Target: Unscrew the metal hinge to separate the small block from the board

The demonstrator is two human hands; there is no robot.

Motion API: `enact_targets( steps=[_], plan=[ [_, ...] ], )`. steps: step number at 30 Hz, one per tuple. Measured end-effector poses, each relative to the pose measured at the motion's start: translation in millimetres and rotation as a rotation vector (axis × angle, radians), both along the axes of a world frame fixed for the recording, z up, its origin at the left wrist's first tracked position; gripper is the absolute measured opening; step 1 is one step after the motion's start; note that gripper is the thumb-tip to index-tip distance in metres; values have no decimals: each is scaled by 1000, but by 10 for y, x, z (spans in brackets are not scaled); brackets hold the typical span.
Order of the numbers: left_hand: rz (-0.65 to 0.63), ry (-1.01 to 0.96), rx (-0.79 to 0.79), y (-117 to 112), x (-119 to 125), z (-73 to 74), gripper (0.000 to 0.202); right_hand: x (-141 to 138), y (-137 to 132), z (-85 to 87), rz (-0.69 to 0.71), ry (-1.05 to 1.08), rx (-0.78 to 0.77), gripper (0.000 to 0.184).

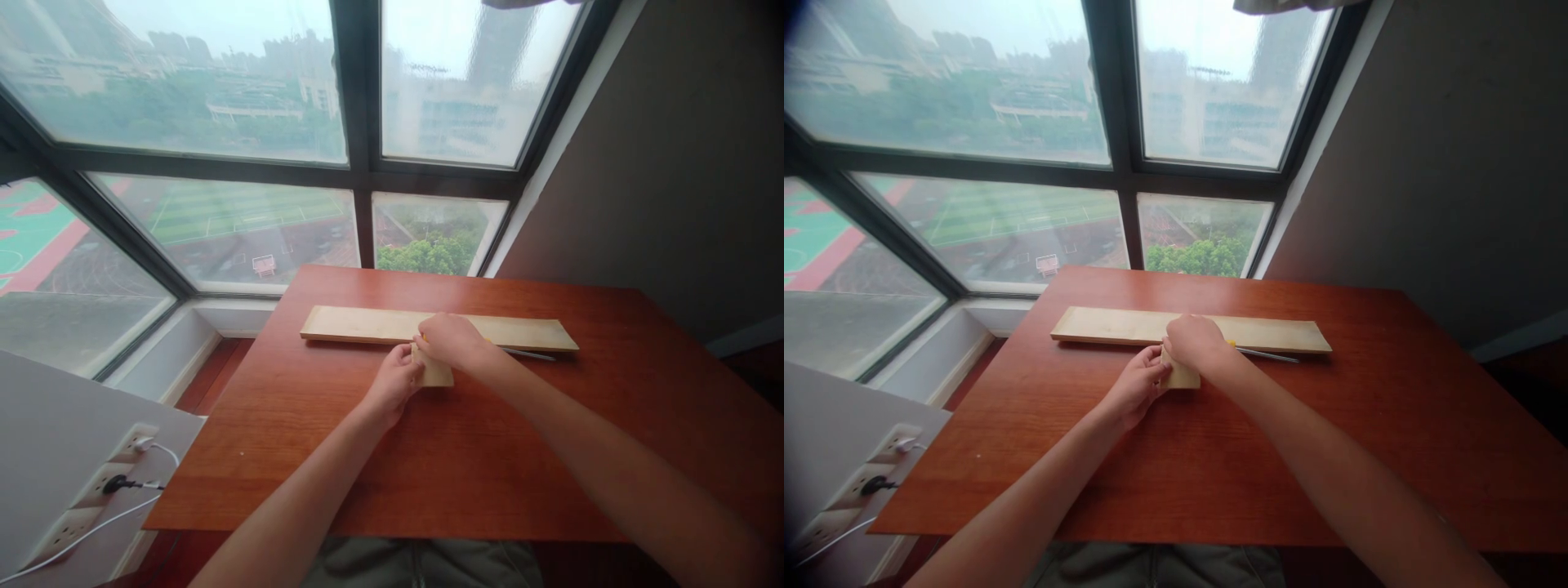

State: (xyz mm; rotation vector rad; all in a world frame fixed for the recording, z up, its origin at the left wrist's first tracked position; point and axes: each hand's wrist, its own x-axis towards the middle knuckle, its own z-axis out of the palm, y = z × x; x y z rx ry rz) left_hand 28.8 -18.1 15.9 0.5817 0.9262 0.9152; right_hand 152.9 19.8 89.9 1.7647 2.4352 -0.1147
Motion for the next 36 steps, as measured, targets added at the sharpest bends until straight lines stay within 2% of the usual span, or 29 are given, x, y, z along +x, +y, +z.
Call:
enact_targets(
  steps=[7,12,17,20,24,28,32,36],
  plan=[
    [-18,-3,9,-1,2,1,29,16,10,66,129,-14,10,20],
    [-21,6,1,-2,3,29,26,31,51,122,201,12,36,19],
    [-24,21,-7,-3,-2,57,27,167,65,199,126,58,75,27],
    [-25,12,-7,-9,-1,63,29,332,-24,201,49,72,77,22],
    [-13,16,-12,-17,5,71,30,639,-205,76,6,147,32,17],
    [-5,9,-17,-17,5,88,26,929,-375,-193,-18,228,-23,15],
    [-10,16,-22,-13,3,107,25,1101,-496,-427,-30,270,-114,16],
    [-11,30,-20,-18,4,110,24,1185,-541,-494,5,319,-155,15]
  ],
)
